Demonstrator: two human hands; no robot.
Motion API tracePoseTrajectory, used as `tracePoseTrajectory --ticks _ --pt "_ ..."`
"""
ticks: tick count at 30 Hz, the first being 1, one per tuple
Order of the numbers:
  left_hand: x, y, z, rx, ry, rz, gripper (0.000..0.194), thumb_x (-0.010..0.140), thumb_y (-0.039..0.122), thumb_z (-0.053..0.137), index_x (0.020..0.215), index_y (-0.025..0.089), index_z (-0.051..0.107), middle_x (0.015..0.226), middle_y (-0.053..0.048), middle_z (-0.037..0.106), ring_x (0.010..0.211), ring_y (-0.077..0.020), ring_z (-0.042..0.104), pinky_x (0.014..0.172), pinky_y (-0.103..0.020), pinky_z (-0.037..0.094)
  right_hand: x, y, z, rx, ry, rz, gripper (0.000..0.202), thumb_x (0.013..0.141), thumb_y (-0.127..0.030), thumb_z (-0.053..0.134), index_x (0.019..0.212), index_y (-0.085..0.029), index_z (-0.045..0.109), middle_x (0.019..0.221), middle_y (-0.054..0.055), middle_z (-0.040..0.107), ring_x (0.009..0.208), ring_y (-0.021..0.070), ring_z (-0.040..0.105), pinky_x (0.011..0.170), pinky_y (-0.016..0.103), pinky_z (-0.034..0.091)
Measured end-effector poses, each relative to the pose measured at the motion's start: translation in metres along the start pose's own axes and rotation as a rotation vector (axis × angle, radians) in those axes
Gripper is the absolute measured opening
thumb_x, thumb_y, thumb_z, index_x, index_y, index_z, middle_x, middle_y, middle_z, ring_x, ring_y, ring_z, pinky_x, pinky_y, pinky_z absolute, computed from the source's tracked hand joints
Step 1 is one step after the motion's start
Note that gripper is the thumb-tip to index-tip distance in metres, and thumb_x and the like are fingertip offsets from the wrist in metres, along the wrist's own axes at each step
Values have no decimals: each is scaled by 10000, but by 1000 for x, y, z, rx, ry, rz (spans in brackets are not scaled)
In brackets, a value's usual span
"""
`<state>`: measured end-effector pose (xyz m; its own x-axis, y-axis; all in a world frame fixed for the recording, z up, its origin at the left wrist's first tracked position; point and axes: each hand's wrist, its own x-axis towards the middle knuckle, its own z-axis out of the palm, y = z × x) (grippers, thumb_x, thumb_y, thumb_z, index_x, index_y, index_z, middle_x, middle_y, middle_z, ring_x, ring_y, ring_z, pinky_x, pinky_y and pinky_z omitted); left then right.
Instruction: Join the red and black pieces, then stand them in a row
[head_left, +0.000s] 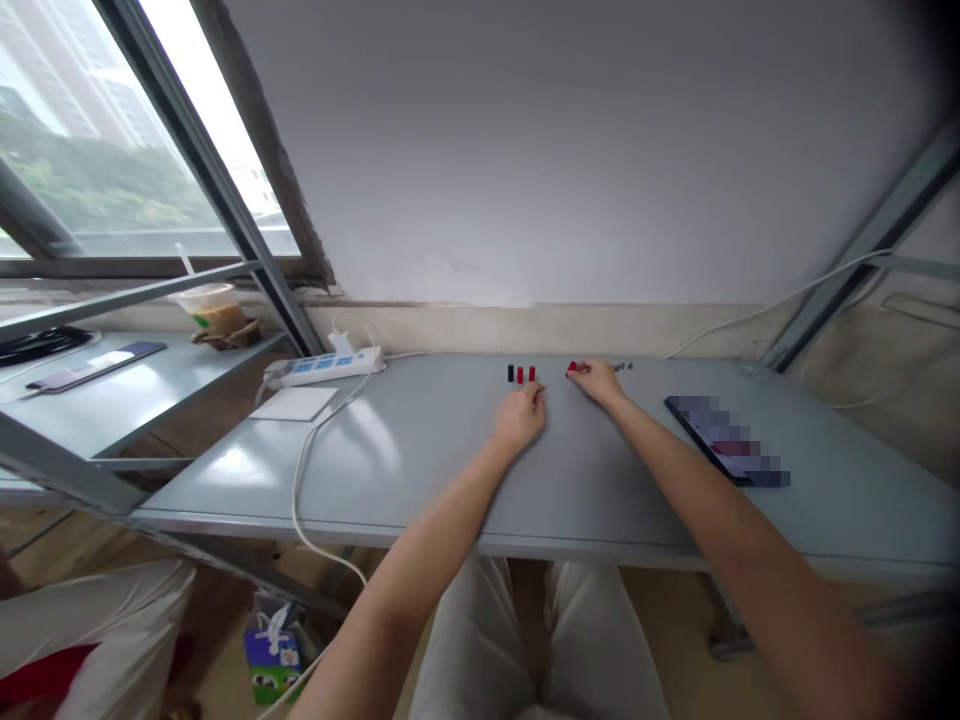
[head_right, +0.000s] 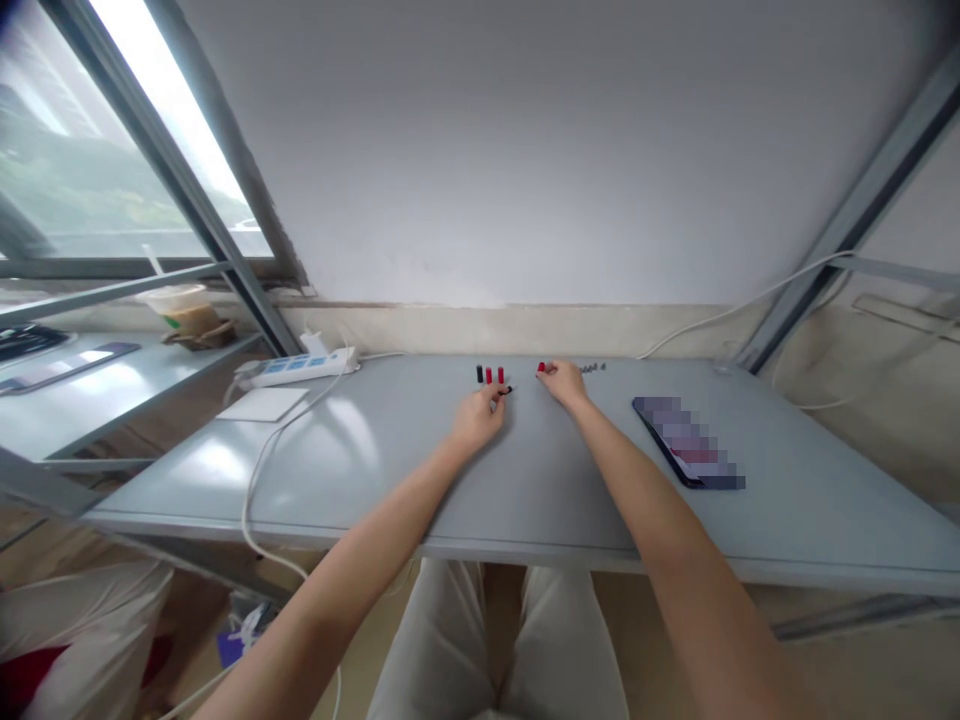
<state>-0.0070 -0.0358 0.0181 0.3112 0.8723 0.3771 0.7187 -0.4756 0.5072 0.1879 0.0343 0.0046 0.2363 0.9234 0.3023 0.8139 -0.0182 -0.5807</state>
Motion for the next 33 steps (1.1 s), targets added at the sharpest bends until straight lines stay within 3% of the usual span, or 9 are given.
tracePoseTrajectory --ticks 14,23,33 --pt "-3 5 1 61 -41 33 291 837 224 374 998 181 612 873 -81 670 773 -187 616 729 -312 454 36 9 27 -75 -8 30 191 723 -290 606 818 -144 683 852 95 683 786 183 610 674 242 408" --pt "-3 8 -1 61 -79 43 284 833 221 374 982 173 611 870 -84 662 741 -178 604 710 -303 452 39 7 26 -126 -49 -16 167 728 -280 585 783 -146 668 796 80 677 734 164 603 644 226 401" --pt "-5 9 0 51 -95 42 285 824 216 385 983 179 619 860 -84 662 749 -183 607 711 -310 459 40 3 22 -245 -59 0 198 747 -268 535 819 -133 661 852 132 665 801 206 607 674 268 417"
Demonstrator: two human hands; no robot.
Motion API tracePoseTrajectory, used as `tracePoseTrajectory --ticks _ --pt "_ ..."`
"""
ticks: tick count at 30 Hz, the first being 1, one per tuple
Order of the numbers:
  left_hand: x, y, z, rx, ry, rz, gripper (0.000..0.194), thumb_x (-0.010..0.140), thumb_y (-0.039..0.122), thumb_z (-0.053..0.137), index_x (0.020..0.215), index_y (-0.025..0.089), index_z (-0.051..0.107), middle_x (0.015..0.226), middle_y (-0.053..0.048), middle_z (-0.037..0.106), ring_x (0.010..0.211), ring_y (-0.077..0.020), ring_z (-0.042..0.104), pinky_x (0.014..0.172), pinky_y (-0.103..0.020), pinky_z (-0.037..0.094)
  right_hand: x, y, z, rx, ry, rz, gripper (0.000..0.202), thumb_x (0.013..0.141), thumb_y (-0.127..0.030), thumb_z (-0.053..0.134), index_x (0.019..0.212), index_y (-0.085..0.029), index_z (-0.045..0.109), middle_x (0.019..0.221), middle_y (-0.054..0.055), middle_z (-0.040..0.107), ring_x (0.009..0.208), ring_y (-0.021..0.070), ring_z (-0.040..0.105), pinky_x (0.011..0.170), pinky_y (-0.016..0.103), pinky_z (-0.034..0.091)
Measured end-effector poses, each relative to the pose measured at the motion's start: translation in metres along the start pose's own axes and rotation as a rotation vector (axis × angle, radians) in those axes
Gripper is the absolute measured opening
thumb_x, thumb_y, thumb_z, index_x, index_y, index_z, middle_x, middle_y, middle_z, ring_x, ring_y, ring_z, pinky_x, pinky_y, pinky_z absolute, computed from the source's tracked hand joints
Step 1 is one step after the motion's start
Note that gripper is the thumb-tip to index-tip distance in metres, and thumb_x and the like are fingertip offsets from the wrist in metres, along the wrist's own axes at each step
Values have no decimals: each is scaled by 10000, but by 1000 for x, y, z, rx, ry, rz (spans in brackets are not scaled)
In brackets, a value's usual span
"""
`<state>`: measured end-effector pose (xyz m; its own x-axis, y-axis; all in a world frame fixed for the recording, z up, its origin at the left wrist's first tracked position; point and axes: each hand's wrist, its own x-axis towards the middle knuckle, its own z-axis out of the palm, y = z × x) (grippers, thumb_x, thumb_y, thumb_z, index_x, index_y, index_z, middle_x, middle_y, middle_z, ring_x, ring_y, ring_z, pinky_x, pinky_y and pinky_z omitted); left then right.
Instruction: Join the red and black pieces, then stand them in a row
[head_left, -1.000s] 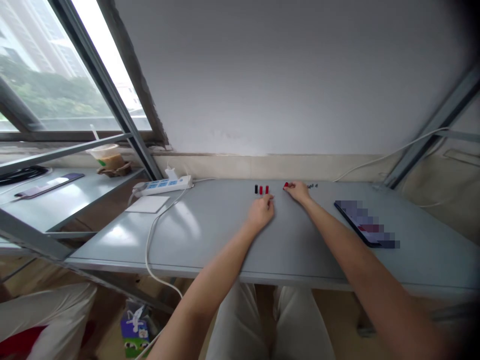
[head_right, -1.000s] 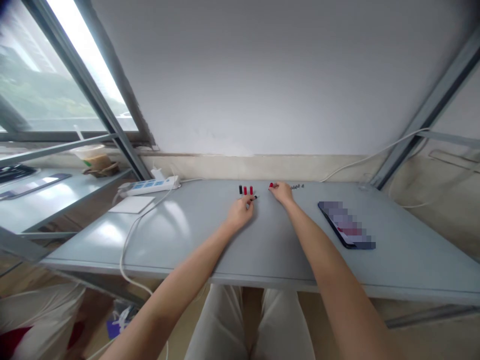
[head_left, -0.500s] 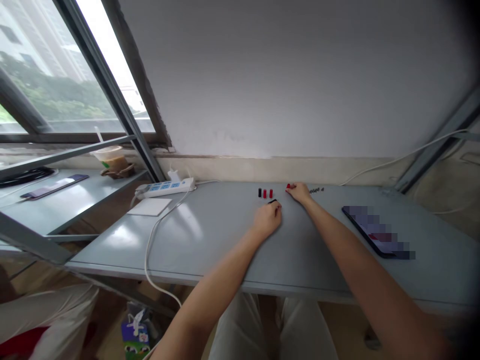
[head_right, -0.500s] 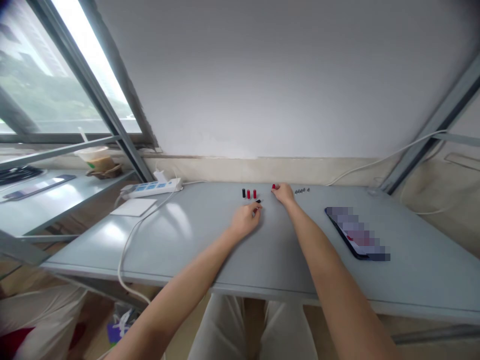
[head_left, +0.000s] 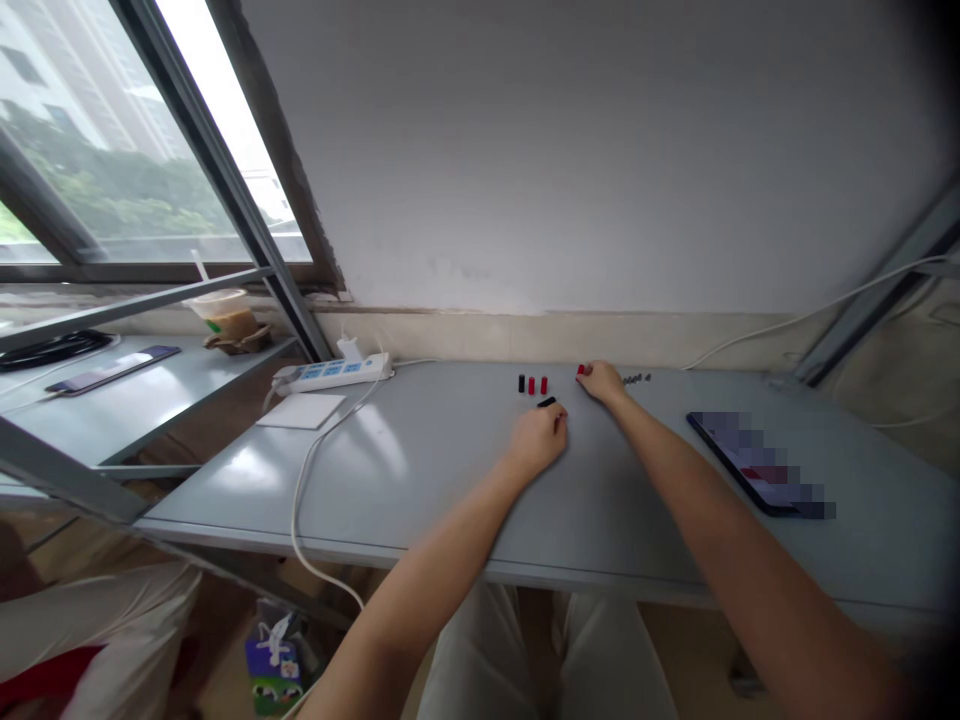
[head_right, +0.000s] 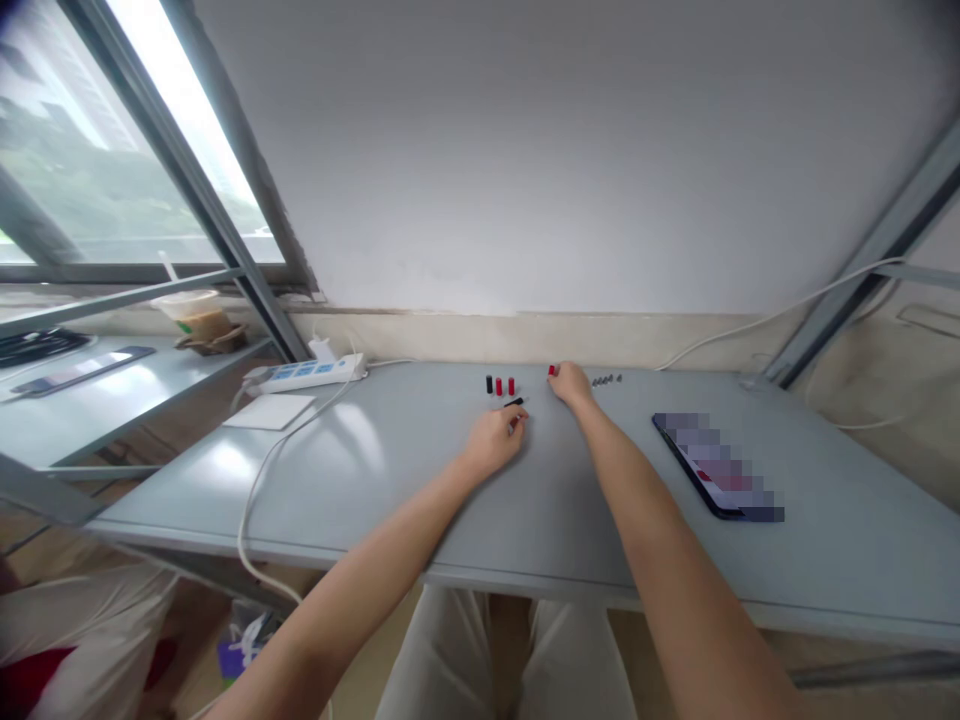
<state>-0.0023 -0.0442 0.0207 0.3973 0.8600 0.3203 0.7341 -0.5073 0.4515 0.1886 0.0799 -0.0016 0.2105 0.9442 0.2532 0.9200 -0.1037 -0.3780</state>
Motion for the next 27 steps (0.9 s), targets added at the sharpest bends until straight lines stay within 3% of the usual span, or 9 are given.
tracePoseTrajectory --ticks 21,27 --pt "1 -3 5 4 10 13 273 822 221 392 969 184 619 839 -78 662 749 -189 608 715 -320 457 9 5 -4 -55 -89 3 163 726 -303 602 759 -156 663 805 113 665 742 200 609 632 266 415" --pt "0 -1 5 8 9 -8 269 832 222 386 967 184 615 847 -77 656 765 -190 604 726 -323 455 10 9 -6 -57 -124 11 103 700 -156 559 712 -149 661 741 100 656 706 184 601 613 248 407"
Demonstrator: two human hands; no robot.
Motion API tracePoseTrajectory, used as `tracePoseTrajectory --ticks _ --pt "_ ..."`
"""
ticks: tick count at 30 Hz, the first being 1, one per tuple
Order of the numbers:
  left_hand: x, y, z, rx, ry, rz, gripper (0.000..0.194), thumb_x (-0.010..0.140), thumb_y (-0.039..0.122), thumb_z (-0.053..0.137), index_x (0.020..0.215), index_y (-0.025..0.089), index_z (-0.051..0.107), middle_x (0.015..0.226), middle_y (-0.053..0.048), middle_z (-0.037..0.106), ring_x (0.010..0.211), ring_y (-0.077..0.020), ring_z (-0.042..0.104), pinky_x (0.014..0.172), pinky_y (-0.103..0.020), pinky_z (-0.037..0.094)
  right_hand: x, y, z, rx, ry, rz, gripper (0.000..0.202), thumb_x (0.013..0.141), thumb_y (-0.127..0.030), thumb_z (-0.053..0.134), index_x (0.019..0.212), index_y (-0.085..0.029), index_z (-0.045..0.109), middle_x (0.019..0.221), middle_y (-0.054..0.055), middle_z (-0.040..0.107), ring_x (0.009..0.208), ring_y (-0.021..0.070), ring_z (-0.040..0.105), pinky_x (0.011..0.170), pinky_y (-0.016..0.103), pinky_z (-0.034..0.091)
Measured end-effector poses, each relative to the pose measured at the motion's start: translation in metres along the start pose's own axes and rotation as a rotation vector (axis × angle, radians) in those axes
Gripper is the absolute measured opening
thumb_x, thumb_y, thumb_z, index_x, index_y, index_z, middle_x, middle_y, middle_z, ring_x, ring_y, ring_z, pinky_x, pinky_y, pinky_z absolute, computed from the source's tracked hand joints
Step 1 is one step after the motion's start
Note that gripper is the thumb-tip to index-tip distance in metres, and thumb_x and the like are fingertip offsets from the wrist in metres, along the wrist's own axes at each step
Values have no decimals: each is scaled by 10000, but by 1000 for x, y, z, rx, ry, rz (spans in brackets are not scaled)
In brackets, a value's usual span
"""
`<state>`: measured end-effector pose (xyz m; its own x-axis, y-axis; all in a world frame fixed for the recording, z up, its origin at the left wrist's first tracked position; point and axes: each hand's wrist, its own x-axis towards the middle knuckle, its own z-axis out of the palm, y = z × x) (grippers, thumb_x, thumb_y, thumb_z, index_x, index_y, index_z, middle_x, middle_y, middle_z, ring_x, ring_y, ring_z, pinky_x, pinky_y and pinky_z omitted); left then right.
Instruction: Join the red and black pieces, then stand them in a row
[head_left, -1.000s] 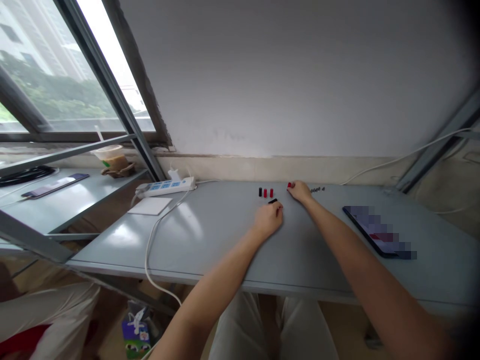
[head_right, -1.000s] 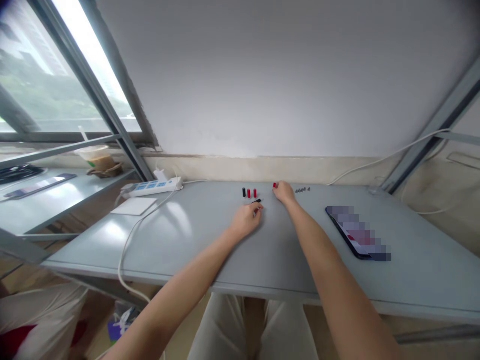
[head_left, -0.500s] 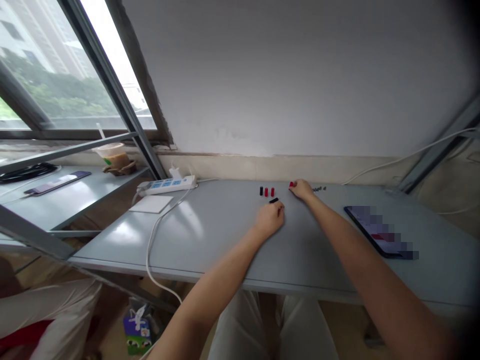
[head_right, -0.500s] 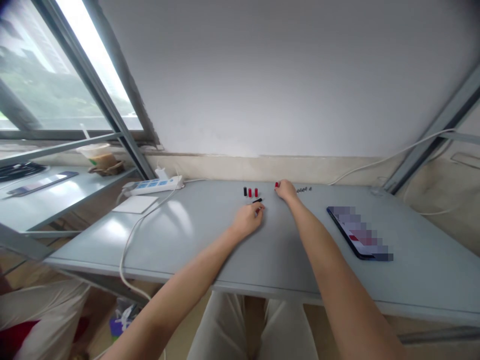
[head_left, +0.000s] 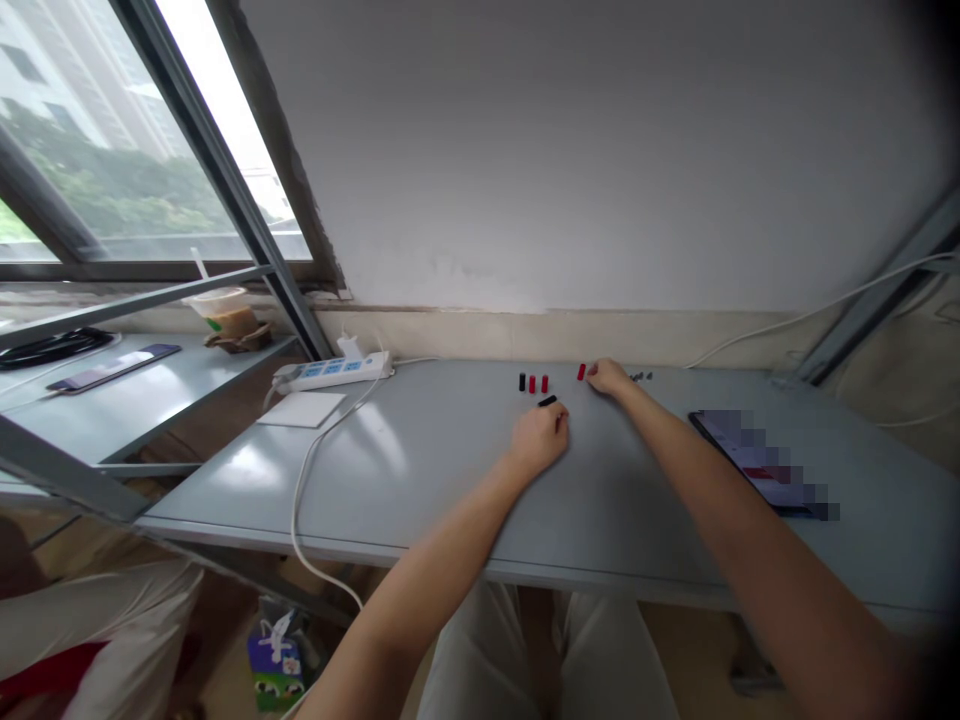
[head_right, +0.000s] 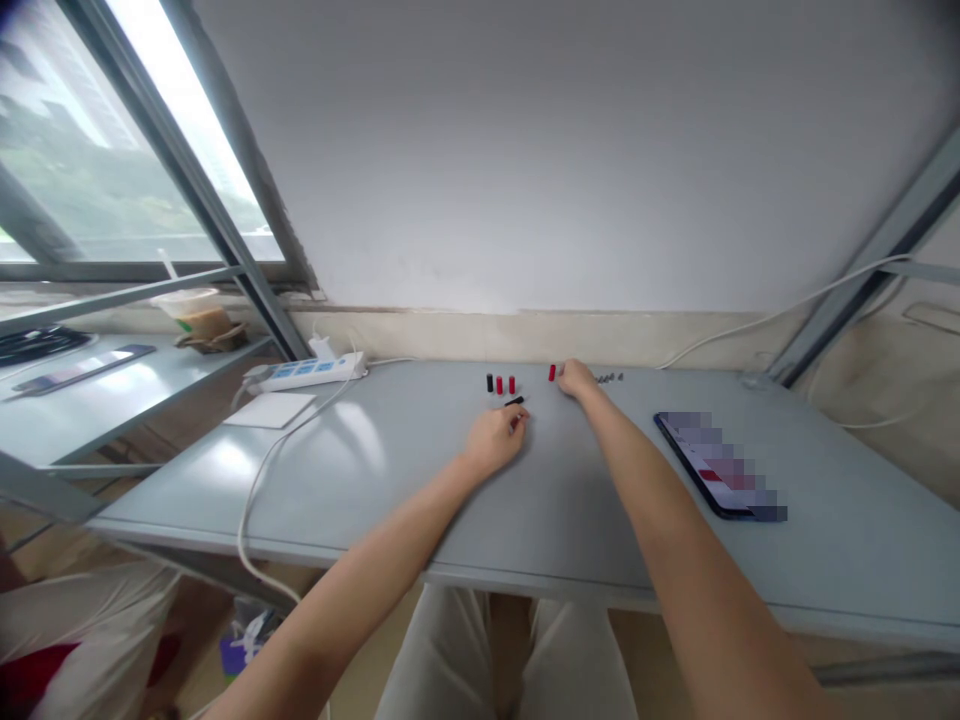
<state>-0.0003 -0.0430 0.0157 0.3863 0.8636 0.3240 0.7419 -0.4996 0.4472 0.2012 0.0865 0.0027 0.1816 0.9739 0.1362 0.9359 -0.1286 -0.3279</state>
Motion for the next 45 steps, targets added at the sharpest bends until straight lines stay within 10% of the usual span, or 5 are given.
tracePoseTrajectory --ticks 11,24,35,45 --pt "3 -11 -8 194 48 -177 335 821 189 396 1137 132 494 1126 -166 533 1079 -281 456 876 -439 375 -5 0 2 -6 12 15 157 664 -102 528 735 -138 664 754 108 656 714 182 599 607 245 407" --pt "12 -27 7 133 -42 -50 357 843 246 410 1175 262 542 1254 -79 505 1137 -263 436 906 -476 336 -53 -2 -22 -210 -30 -19 179 714 -174 533 828 -131 664 876 173 655 830 258 613 685 321 434" --pt "17 -27 6 -127 98 98 289 760 116 512 1032 167 597 1088 -87 601 1032 -188 519 918 -355 385 -103 -41 -2 542 286 -110 242 794 -285 481 988 -155 547 927 98 628 801 167 577 747 281 419" --pt "21 -18 7 -653 236 40 187 793 120 482 943 150 589 776 -48 637 733 -126 579 719 -269 447 -120 -41 -14 1086 -99 -20 179 793 -343 504 714 -183 517 513 -25 495 424 81 425 436 219 312"
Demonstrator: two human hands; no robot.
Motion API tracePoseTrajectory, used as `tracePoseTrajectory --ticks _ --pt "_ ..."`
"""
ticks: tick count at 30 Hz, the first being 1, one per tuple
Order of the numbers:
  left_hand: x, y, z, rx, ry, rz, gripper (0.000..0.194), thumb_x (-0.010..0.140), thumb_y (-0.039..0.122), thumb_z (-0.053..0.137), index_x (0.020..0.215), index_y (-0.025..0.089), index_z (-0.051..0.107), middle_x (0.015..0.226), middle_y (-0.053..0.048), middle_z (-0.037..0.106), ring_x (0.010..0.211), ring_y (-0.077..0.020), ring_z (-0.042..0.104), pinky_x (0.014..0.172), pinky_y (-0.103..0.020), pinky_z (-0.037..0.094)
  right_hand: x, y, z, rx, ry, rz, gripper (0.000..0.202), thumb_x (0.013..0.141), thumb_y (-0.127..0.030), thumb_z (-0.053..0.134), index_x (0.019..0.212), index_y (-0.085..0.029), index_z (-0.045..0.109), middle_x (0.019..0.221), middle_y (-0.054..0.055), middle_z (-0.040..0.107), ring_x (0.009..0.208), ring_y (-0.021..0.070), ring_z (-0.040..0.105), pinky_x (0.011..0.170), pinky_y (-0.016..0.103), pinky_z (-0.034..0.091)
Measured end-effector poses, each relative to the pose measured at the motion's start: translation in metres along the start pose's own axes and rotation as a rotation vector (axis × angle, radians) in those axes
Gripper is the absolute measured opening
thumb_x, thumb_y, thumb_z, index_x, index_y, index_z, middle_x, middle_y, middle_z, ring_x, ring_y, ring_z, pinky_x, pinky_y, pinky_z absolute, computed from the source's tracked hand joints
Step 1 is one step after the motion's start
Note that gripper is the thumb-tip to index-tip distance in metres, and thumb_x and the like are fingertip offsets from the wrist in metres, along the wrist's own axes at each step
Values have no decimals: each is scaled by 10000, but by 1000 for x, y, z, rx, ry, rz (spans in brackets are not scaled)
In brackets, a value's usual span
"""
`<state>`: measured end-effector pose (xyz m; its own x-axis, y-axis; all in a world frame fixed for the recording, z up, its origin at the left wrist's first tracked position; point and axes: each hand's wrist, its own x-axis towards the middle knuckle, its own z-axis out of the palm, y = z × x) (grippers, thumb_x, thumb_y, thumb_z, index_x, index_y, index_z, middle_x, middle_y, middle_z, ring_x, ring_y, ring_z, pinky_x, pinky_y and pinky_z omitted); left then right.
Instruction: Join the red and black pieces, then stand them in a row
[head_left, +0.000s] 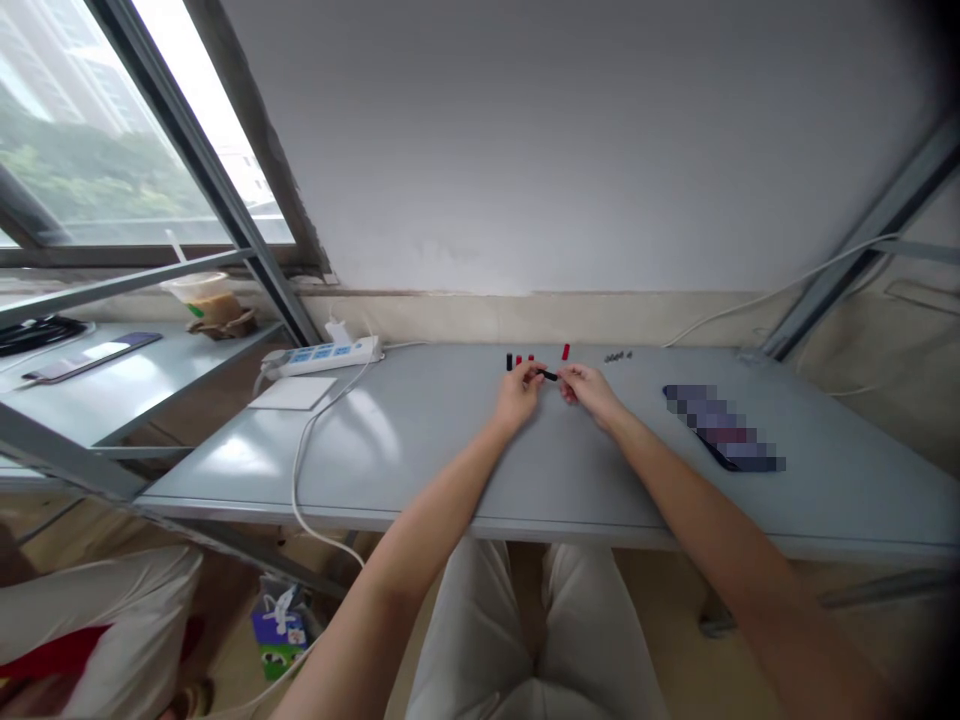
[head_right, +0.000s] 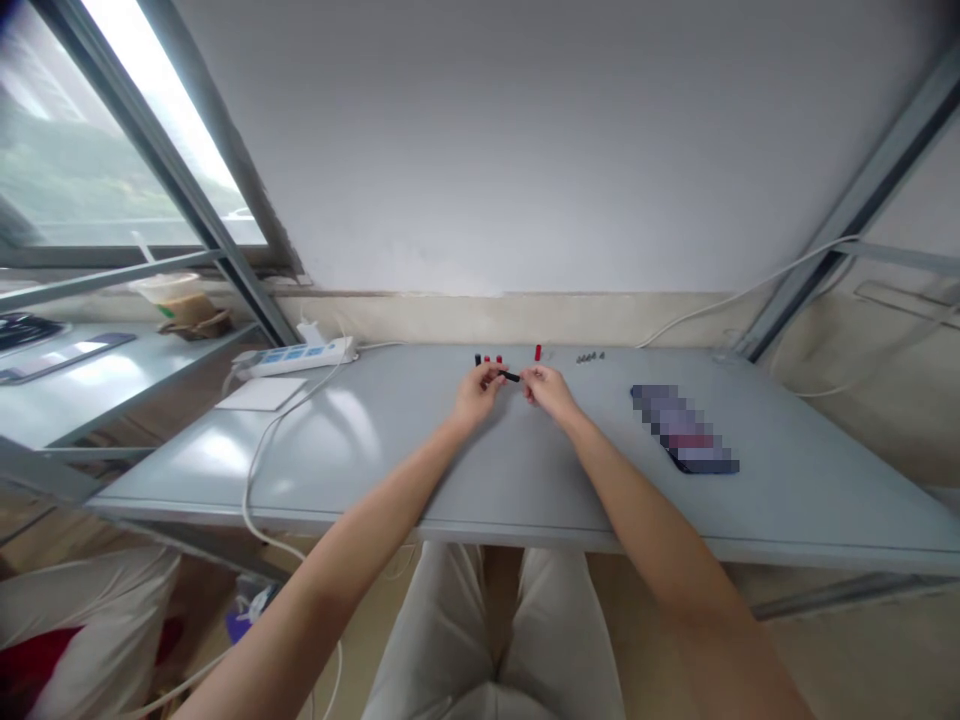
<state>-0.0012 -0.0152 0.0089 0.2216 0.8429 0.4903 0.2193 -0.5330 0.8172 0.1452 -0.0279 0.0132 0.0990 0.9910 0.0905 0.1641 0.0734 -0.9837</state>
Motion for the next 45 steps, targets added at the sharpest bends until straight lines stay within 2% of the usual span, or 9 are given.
tracePoseTrajectory --ticks 6,14,18,22,29,33,38,43,45 --pt "3 -2 4 -185 -2 -130 172 789 113 485 930 130 582 735 -57 625 694 -113 573 709 -261 443 -1 4 -1 158 -54 41 214 732 -368 576 674 -180 491 542 -27 502 444 62 408 439 210 286" --pt "3 2 -1 -228 53 -314 134 788 114 502 886 130 591 708 -60 636 612 -105 552 648 -255 446 0 2 2 57 14 -50 237 676 -382 620 759 -177 535 574 -21 554 458 65 404 459 210 302" --pt "2 5 -4 -265 59 -324 118 792 112 502 868 130 592 710 -60 639 619 -105 561 647 -250 449 -1 2 5 15 25 -55 273 718 -448 569 731 -178 525 582 -8 562 443 68 411 455 219 310" --pt "1 9 -4 -303 36 -286 128 779 94 507 870 127 591 759 -74 650 685 -119 588 662 -250 455 0 6 6 -13 -46 -39 364 771 -529 468 717 -173 527 525 -2 538 410 81 403 444 234 315" --pt "-1 18 -6 -318 48 -371 144 787 85 495 883 128 593 776 -82 657 674 -114 587 659 -245 454 2 11 2 -304 17 -302 353 811 -505 412 697 -190 522 566 18 562 505 124 477 540 259 383" --pt "-2 20 -9 -352 68 -420 132 800 106 493 884 133 591 785 -77 655 662 -107 574 651 -238 445 -1 7 -2 -495 59 -496 241 827 -406 430 844 -194 543 728 45 617 657 157 550 656 287 417" --pt "-1 18 -10 -320 72 -433 107 823 180 495 794 125 583 753 -86 648 627 -111 559 639 -248 440 -5 4 -4 -615 58 -546 205 828 -328 440 952 -192 533 892 76 624 777 175 568 725 301 416" --pt "0 18 -9 -311 73 -420 287 859 377 439 765 134 560 761 -95 660 530 -95 520 557 -242 409 -8 1 -4 -617 9 -486 215 839 -324 438 993 -207 532 922 69 624 818 174 573 750 291 413" --pt "0 19 -9 -327 68 -416 292 844 404 459 792 134 558 797 -99 664 524 -88 518 525 -231 385 -8 1 -3 -614 -8 -470 220 840 -323 442 1006 -210 533 932 69 626 817 175 576 752 294 415"
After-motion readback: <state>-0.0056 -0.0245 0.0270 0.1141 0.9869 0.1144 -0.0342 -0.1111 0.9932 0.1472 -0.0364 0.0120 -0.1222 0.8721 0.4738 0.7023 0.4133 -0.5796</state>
